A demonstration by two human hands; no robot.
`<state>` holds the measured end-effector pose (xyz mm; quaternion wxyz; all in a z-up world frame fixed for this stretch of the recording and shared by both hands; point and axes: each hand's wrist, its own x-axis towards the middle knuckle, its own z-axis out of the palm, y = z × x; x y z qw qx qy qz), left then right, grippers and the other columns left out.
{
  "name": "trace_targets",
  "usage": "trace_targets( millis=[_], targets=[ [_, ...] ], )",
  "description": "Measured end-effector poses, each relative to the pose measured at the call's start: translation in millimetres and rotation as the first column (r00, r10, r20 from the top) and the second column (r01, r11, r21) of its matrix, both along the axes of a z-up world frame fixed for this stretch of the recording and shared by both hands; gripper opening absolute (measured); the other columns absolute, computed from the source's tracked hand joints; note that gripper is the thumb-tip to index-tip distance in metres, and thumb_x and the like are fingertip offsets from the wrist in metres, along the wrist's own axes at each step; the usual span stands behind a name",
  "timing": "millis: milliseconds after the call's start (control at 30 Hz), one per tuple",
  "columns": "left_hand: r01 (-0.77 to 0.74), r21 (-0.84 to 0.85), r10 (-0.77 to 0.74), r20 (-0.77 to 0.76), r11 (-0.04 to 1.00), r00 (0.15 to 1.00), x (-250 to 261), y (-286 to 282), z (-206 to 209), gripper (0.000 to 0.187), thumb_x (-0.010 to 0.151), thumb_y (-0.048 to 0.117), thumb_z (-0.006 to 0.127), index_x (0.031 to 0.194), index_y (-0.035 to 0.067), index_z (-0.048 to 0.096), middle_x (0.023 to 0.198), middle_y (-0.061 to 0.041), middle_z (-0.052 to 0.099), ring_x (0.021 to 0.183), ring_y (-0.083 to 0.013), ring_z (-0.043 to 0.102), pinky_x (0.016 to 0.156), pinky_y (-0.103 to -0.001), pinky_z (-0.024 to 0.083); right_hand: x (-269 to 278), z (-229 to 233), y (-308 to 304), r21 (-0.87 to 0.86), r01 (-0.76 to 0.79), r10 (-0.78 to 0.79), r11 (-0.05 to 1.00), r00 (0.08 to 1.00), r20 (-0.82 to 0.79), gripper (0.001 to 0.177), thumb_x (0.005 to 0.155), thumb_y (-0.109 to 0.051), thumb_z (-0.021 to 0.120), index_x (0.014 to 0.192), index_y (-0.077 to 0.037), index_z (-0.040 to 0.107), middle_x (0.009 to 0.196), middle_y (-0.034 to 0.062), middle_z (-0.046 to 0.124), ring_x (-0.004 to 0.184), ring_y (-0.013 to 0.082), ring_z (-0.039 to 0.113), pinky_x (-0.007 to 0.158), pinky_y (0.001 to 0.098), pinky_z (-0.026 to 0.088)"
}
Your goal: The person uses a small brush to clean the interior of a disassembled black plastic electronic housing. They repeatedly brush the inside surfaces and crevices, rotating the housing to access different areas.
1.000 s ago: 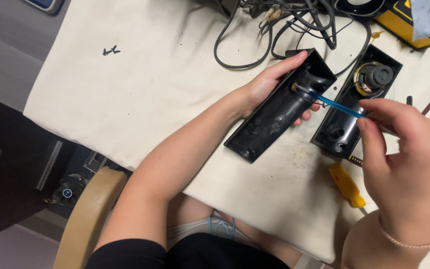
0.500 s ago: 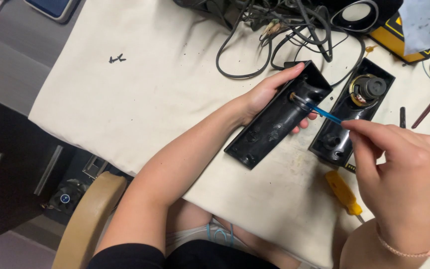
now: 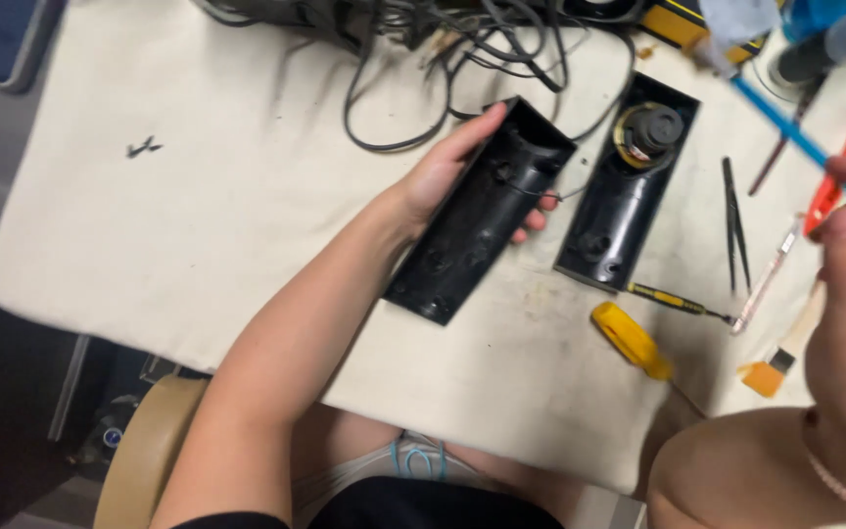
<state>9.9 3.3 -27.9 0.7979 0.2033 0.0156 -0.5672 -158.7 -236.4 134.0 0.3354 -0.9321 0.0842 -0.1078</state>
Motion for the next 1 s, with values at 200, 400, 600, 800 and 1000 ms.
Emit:
trace_targets(
  millis=[200, 400, 600, 800, 1000],
  targets=[
    [-0.089, 0.064, 0.084, 0.075, 0.994, 0.994, -5.5, 1.5, 24.9, 0.078, 0.096, 0.058, 0.045, 0.131, -0.01, 0.06, 0.12, -0.029, 0.069, 0.107, -0.0355, 0.071, 0.087, -0.043, 0.06, -0.6, -62.6, -104.5, -0.028, 0.013, -0.009, 1.0, 0.99, 0.142, 0.034, 0.126, 0.011, 0.038, 0.154, 0.008, 0.058, 0.133, 0.0217, 0.058, 0.123, 0.0268, 0.057, 0.105, 0.0366, 0.045],
    [-0.078, 0.078, 0.074, 0.054, 0.994, 0.996, -8.3, 6.2, 26.5, 0.078, 0.094, 0.06, 0.045, 0.131, -0.007, 0.06, 0.12, -0.028, 0.068, 0.099, -0.0361, 0.071, 0.08, -0.043, 0.059, -20.3, -100.8, -102.8, -0.264, 0.02, -0.039, 0.964, 0.997, -0.067, 0.037, 0.102, -0.003, 0.064, 0.139, -0.003, 0.071, 0.132, 0.0185, 0.066, 0.126, 0.0339, 0.059, 0.115, 0.0465, 0.031],
    [-0.056, -0.049, 0.058, 0.042, 0.997, 0.997, -14.2, 9.3, 17.3, 0.073, 0.095, 0.053, 0.049, 0.13, -0.01, 0.059, 0.117, -0.031, 0.068, 0.097, -0.0395, 0.072, 0.081, -0.05, 0.06, -41.6, -127.1, -103.9, -0.418, 0.377, -0.456, 0.826, 0.884, -0.105, 0.035, 0.095, -0.024, 0.08, 0.122, -0.008, 0.064, 0.092, 0.0012, 0.068, 0.089, 0.0327, 0.066, 0.08, 0.0508, 0.047],
    [-0.065, 0.004, 0.065, 0.045, 0.998, 0.997, -12.0, 9.2, 17.2, 0.074, 0.092, 0.055, 0.046, 0.122, -0.011, 0.062, 0.111, -0.033, 0.069, 0.087, -0.0395, 0.071, 0.075, -0.047, 0.059, -34.0, -128.6, -98.1, -0.445, 0.377, -0.526, 0.812, 0.803, -0.279, 0.028, 0.091, -0.013, 0.058, 0.117, -0.012, 0.064, 0.088, 0.0042, 0.071, 0.089, 0.0415, 0.064, 0.078, 0.0543, 0.047],
    [-0.041, -0.032, 0.042, 0.031, 0.999, 0.999, -9.1, 6.5, 10.7, 0.075, 0.094, 0.055, 0.044, 0.118, -0.013, 0.062, 0.108, -0.035, 0.067, 0.085, -0.0394, 0.07, 0.071, -0.047, 0.058, -58.3, -108.7, -65.2, -0.038, 0.468, -0.445, 0.883, 0.86, 0.25, 0.023, 0.106, 0.005, 0.057, 0.122, 0.0, 0.073, 0.095, 0.0069, 0.058, 0.082, 0.0126, 0.053, 0.073, 0.0255, 0.046]
  ],
)
